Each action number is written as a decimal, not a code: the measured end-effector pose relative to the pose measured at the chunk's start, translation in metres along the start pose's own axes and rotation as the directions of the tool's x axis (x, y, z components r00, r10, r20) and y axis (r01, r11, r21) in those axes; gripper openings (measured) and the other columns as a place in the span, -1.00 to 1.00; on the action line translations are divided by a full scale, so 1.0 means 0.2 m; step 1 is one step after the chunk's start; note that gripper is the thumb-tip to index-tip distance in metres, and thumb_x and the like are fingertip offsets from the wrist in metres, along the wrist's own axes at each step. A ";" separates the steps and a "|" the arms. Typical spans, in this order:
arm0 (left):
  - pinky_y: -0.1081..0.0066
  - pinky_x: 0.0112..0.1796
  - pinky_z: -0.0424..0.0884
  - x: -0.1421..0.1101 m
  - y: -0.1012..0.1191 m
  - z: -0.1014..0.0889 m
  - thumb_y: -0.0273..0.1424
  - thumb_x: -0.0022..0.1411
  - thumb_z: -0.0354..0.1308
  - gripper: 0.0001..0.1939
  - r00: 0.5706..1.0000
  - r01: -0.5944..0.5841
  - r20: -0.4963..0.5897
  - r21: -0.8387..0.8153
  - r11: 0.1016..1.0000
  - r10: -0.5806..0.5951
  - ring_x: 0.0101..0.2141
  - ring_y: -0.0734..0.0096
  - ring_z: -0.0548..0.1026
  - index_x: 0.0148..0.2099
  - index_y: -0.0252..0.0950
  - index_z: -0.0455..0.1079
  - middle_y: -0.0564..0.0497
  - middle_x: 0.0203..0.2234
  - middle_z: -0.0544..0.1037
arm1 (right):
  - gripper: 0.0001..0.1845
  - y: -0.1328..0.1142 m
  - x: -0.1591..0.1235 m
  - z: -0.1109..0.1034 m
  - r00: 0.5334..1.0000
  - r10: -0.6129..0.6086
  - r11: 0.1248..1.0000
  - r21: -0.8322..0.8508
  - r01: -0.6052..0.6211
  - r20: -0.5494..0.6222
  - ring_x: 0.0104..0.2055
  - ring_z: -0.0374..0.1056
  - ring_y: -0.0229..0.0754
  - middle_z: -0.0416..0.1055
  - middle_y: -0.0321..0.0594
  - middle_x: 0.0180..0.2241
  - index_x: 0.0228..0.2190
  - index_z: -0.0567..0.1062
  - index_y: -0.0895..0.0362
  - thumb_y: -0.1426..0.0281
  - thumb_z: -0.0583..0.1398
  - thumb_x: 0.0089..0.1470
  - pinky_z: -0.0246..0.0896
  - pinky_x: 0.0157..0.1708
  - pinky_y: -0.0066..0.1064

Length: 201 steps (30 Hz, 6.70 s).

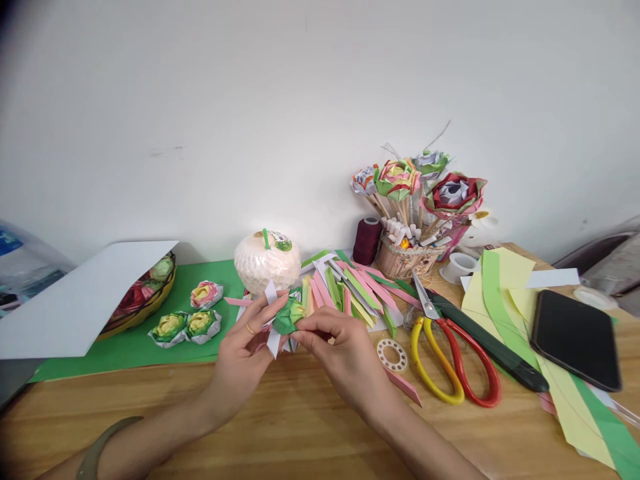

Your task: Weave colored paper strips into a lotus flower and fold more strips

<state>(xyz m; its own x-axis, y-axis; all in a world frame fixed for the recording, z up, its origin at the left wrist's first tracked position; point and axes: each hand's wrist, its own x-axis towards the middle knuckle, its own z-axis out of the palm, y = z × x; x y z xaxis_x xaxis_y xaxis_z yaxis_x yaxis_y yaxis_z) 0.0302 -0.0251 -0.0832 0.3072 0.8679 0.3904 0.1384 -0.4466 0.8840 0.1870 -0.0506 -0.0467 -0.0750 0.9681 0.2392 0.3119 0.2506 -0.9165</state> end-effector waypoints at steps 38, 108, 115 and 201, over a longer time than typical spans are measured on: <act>0.57 -0.34 0.41 -0.05 0.02 0.04 -0.66 0.09 -0.01 -0.45 0.994 -0.038 -0.103 -0.039 0.999 0.034 -0.16 0.44 0.40 0.05 -0.01 0.29 0.00 -0.08 0.30 | -0.90 0.04 -0.06 0.07 0.856 -0.468 0.729 -0.643 0.234 -0.220 -0.53 0.33 -0.29 0.43 -0.25 -0.52 -0.47 0.43 0.14 0.50 0.12 0.03 0.21 -0.52 -0.48; 0.52 -0.46 0.36 0.04 0.03 0.04 -0.22 0.10 0.14 -0.61 0.891 0.407 0.111 -0.627 0.664 -0.441 -0.41 0.47 0.42 -0.02 -0.21 0.33 0.03 -0.32 0.49 | -0.87 0.01 -0.04 0.02 0.950 -0.304 0.914 -0.304 0.269 -0.073 -0.45 0.30 -0.27 0.35 -0.28 -0.50 -0.49 0.42 0.13 0.51 0.11 0.03 0.22 -0.46 -0.46; 0.46 -0.39 0.39 0.04 0.04 0.04 -0.21 0.06 0.18 -0.62 0.878 0.422 0.090 -0.609 0.672 -0.470 -0.48 0.52 0.38 -0.08 -0.24 0.36 0.06 -0.42 0.47 | -0.85 0.05 -0.04 0.04 0.870 -0.478 0.746 -0.579 0.331 -0.119 -0.49 0.31 -0.28 0.38 -0.26 -0.52 -0.49 0.43 0.13 0.54 0.09 0.00 0.20 -0.48 -0.47; 0.60 -0.55 0.37 0.05 0.07 0.03 -0.29 -0.01 0.25 -0.67 0.897 0.387 0.076 -0.614 0.688 -0.436 -0.41 0.49 0.38 -0.16 -0.25 0.38 0.03 -0.36 0.43 | -0.85 0.03 -0.01 0.00 0.987 -0.158 0.972 -0.179 0.155 -0.002 -0.51 0.27 -0.29 0.38 -0.31 -0.57 -0.60 0.45 0.15 0.53 0.21 -0.05 0.14 -0.51 -0.48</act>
<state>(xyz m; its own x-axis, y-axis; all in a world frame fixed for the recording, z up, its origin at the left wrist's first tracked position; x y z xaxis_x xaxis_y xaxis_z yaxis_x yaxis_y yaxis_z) 0.0418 -0.0244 -0.0681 0.2869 0.9564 -0.0554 -0.3643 0.1624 0.9170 0.1878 -0.0506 -0.0522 -0.1216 0.9162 0.3819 0.4607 0.3929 -0.7959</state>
